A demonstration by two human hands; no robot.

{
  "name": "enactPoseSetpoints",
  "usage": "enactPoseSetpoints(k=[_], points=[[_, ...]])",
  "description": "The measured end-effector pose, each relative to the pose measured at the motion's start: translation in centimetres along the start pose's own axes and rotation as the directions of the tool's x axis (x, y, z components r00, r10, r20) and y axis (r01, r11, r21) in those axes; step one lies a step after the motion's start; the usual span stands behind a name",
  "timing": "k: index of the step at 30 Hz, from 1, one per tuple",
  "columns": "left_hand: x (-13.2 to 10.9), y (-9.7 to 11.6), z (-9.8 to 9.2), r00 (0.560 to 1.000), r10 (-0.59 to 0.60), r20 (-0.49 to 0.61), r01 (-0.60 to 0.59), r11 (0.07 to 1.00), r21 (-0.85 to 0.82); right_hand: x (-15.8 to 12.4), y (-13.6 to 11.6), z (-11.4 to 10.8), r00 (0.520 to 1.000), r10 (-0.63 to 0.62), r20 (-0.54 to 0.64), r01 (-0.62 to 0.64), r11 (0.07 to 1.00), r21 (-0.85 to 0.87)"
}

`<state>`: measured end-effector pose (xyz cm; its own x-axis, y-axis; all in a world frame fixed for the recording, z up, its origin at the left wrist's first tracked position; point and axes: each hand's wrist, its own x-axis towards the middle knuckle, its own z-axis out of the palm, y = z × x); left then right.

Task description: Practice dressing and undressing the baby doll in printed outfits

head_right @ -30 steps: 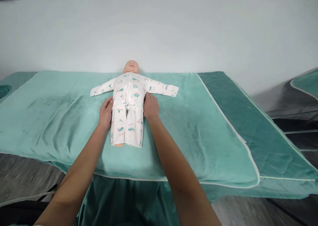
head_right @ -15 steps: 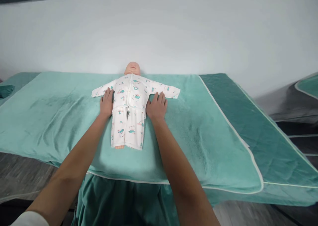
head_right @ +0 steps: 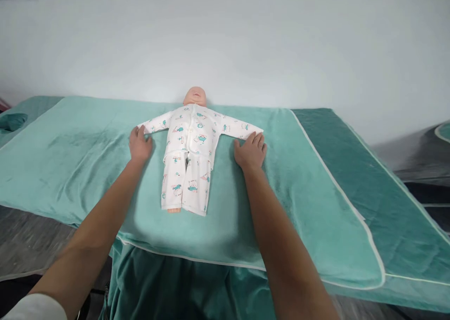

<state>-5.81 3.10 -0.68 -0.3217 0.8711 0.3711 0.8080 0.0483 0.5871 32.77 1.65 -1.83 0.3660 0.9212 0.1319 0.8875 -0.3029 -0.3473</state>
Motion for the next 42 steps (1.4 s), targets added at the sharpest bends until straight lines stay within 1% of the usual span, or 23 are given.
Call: enactPoseSetpoints(k=[2,4,9,11,14,17,21,26,29,30,32,35,39,42], points=[[0.7,-1.1,-0.3,0.999,-0.036,0.031,0.035,0.999,0.033,0.2,0.3,0.1,1.0,0.006,-0.012,-0.006,1.0,0.007],[1.0,-1.8,-0.4,0.998,-0.05,0.046,0.047,0.996,0.074,0.3,0.4,0.3,0.999,0.006,-0.037,-0.005,1.0,0.019],[0.9,-1.9,-0.2,0.999,-0.047,0.003,0.046,0.984,0.169,0.3,0.2,0.4,0.998,0.022,-0.054,-0.02,0.999,0.037],[0.9,-2.0,-0.2,0.999,-0.046,-0.026,0.05,0.988,0.146,0.2,0.1,0.3,0.998,0.028,-0.065,-0.025,0.999,0.038],[1.0,-2.3,-0.3,0.994,-0.056,-0.091,0.062,0.996,0.057,0.1,0.0,0.2,0.997,0.029,-0.073,-0.025,0.998,0.05],[1.1,-2.5,-0.5,0.987,-0.073,-0.144,0.07,0.997,-0.026,0.1,0.0,0.2,0.997,0.029,-0.075,-0.025,0.998,0.06],[0.8,-2.5,-0.9,0.974,-0.099,-0.204,0.081,0.992,-0.092,0.2,0.0,0.4,0.995,0.024,-0.094,-0.018,0.998,0.061],[0.4,-2.4,-0.9,0.963,-0.169,-0.209,0.15,0.983,-0.106,0.3,0.2,0.7,0.993,0.015,-0.119,-0.006,0.997,0.073],[0.5,-2.4,-0.7,0.958,-0.164,-0.234,0.137,0.982,-0.129,0.6,0.5,0.8,0.987,0.022,-0.157,-0.004,0.993,0.116],[0.6,-2.4,-0.7,0.956,-0.161,-0.243,0.128,0.981,-0.144,0.8,0.7,0.7,0.984,0.039,-0.176,-0.013,0.989,0.146],[0.7,-2.4,-0.7,0.956,-0.165,-0.242,0.126,0.978,-0.169,1.6,1.1,0.7,0.97,0.112,-0.216,-0.062,0.972,0.225],[0.8,-2.4,-0.7,0.968,-0.157,-0.197,0.121,0.975,-0.184,3.2,1.6,0.6,0.939,0.231,-0.254,-0.142,0.934,0.327],[0.8,-2.6,-0.8,0.971,-0.14,-0.193,0.097,0.971,-0.217,5.0,2.1,0.8,0.923,0.278,-0.266,-0.153,0.899,0.411],[0.9,-2.6,-0.9,0.97,-0.137,-0.203,0.083,0.964,-0.255,5.3,2.5,0.6,0.919,0.299,-0.257,-0.154,0.872,0.465]])
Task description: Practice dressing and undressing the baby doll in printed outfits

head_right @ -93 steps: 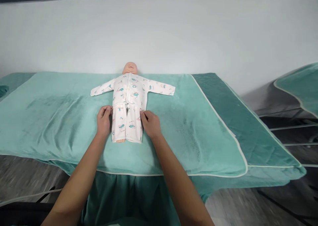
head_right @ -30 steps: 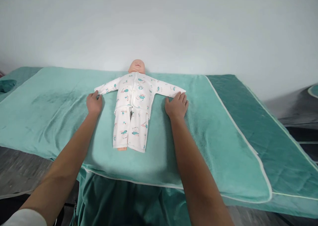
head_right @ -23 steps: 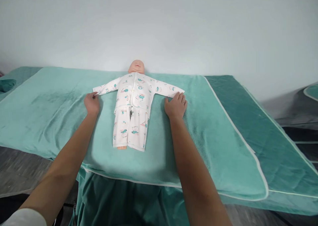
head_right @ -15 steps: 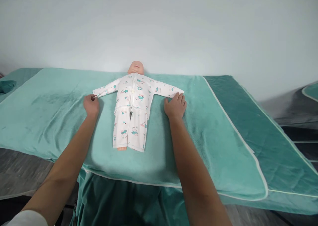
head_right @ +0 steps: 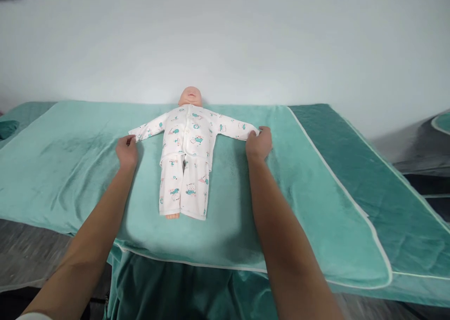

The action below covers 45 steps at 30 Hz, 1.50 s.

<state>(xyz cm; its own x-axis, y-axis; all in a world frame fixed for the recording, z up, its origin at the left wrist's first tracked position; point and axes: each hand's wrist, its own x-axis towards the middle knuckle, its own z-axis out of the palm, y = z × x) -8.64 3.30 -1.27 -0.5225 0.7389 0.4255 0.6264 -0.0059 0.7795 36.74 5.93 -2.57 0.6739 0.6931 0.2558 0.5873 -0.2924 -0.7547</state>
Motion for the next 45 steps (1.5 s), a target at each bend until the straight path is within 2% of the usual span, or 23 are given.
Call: enactPoseSetpoints(k=[6,9,12,14,18,20,22,24,27,31,33,37,39,41,43,45], points=[[-0.4,0.3,-0.6,0.997,0.007,-0.079,-0.009,0.999,-0.034,-0.6,0.5,-1.3,0.999,-0.007,-0.04,0.01,0.998,0.055],[-0.5,0.4,-0.7,0.997,-0.023,-0.071,0.022,1.0,-0.022,-1.3,0.4,-1.7,0.999,-0.015,-0.03,0.016,1.0,0.025],[-0.5,0.3,-0.5,0.998,-0.042,-0.039,0.044,0.999,0.027,-2.1,0.2,-1.8,0.995,-0.094,-0.027,0.092,0.994,-0.051],[-0.5,0.3,-0.3,1.0,0.028,-0.007,-0.028,0.998,0.053,-2.6,-0.1,-1.7,0.984,-0.177,-0.015,0.174,0.979,-0.107],[-0.8,0.4,-0.2,0.971,0.233,0.057,-0.237,0.967,0.091,-3.2,-0.8,-1.3,0.928,-0.356,0.109,0.371,0.908,-0.194],[-0.8,0.4,0.0,0.955,0.284,0.089,-0.293,0.95,0.112,-3.5,-1.1,-1.0,0.896,-0.397,0.2,0.436,0.872,-0.223],[-0.8,0.4,0.2,0.949,0.277,0.152,-0.297,0.946,0.13,-3.7,-1.3,-0.9,0.894,-0.362,0.262,0.425,0.871,-0.247],[-0.7,0.3,0.5,0.951,0.222,0.214,-0.257,0.954,0.153,-3.9,-1.5,-0.9,0.913,-0.285,0.291,0.365,0.89,-0.273],[-0.8,0.3,0.6,0.962,0.132,0.237,-0.18,0.965,0.192,-4.4,-1.6,-1.3,0.922,-0.214,0.322,0.316,0.897,-0.309],[-1.7,0.4,0.0,0.956,0.166,0.242,-0.212,0.961,0.178,-6.4,-2.1,-2.1,0.906,-0.291,0.308,0.378,0.883,-0.278],[-2.5,0.6,-0.5,0.944,0.218,0.247,-0.253,0.96,0.123,-8.1,-2.6,-2.5,0.863,-0.39,0.322,0.459,0.871,-0.174],[-5.8,1.9,-2.3,0.921,0.236,0.31,-0.269,0.961,0.065,-12.9,-3.4,-3.9,0.704,-0.554,0.444,0.576,0.811,0.097],[-8.5,2.6,-4.0,0.905,0.224,0.361,-0.264,0.962,0.065,-15.6,-3.3,-5.0,0.65,-0.59,0.478,0.584,0.791,0.183],[-12.0,2.9,-6.6,0.888,0.234,0.397,-0.277,0.959,0.054,-18.3,-2.8,-6.4,0.661,-0.587,0.468,0.527,0.806,0.268],[-15.8,2.1,-9.9,0.885,0.237,0.401,-0.282,0.958,0.055,-20.8,-2.1,-8.1,0.731,-0.521,0.441,0.392,0.849,0.354],[-19.7,-0.1,-13.9,0.907,0.225,0.356,-0.277,0.955,0.103,-22.8,-2.0,-10.0,0.8,-0.441,0.407,0.262,0.866,0.426]])
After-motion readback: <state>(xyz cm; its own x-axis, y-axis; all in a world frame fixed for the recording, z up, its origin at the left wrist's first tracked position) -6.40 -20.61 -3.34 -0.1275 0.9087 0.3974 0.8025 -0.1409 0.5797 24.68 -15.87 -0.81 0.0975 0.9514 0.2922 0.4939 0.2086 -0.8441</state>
